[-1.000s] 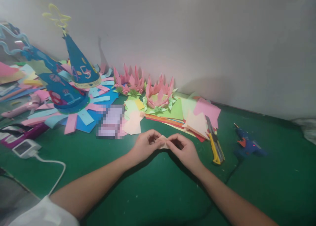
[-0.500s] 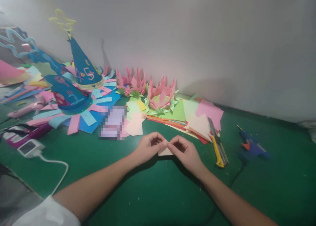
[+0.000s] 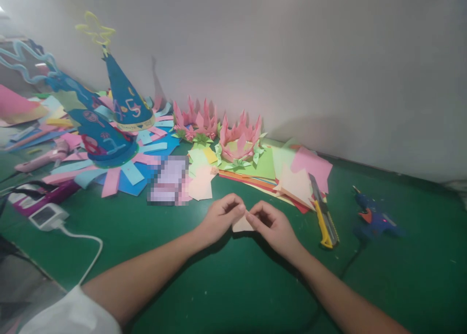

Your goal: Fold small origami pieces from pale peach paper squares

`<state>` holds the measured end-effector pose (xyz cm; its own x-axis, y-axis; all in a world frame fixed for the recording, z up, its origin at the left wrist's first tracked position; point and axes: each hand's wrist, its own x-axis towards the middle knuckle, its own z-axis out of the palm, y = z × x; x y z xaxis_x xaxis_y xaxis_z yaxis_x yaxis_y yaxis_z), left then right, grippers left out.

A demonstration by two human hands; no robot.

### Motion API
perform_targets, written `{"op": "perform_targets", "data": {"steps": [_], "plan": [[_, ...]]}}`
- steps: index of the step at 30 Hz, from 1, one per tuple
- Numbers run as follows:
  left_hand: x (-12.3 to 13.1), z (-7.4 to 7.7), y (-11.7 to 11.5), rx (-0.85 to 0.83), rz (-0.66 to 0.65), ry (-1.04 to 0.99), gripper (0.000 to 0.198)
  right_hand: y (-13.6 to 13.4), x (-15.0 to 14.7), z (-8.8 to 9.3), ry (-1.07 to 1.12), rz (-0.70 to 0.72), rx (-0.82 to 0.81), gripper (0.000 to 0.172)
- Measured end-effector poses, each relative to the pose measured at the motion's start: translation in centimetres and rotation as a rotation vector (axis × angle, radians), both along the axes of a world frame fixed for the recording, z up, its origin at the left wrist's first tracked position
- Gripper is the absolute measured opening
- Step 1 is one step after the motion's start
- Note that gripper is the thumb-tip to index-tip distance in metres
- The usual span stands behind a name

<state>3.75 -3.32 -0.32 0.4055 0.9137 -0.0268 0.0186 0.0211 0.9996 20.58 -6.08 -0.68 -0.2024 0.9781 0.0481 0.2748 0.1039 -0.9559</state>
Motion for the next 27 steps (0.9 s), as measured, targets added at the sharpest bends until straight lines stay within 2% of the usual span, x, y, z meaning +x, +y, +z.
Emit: {"op": "perform_targets", "data": {"steps": [3, 6, 8, 11, 16, 27], "plan": [[0.24, 0.07, 0.11, -0.061, 0.006, -0.057, 0.027, 0.14, 0.08, -0.20, 0.020, -0.049, 0.001, 0.021], [0.55, -0.16, 0.18, -0.172, -0.013, -0.187, 0.042, 0.23, 0.13, -0.30, 0.100, -0.123, 0.013, 0.019], [0.64, -0.40, 0.29, -0.180, -0.001, -0.210, 0.041, 0.22, 0.16, -0.20, 0.110, -0.156, 0.044, 0.017], [0.44, -0.64, 0.62, -0.148, 0.050, -0.145, 0.032, 0.14, 0.26, -0.01, 0.033, -0.109, 0.078, 0.014], [-0.07, -0.46, 0.98, -0.161, 0.105, -0.075, 0.029, 0.15, 0.43, -0.32, -0.061, -0.064, 0.139, 0.018], [-0.05, -0.56, 0.98, -0.149, 0.146, -0.027, 0.022, 0.07, 0.34, -0.54, -0.079, -0.038, 0.132, 0.015]]}}
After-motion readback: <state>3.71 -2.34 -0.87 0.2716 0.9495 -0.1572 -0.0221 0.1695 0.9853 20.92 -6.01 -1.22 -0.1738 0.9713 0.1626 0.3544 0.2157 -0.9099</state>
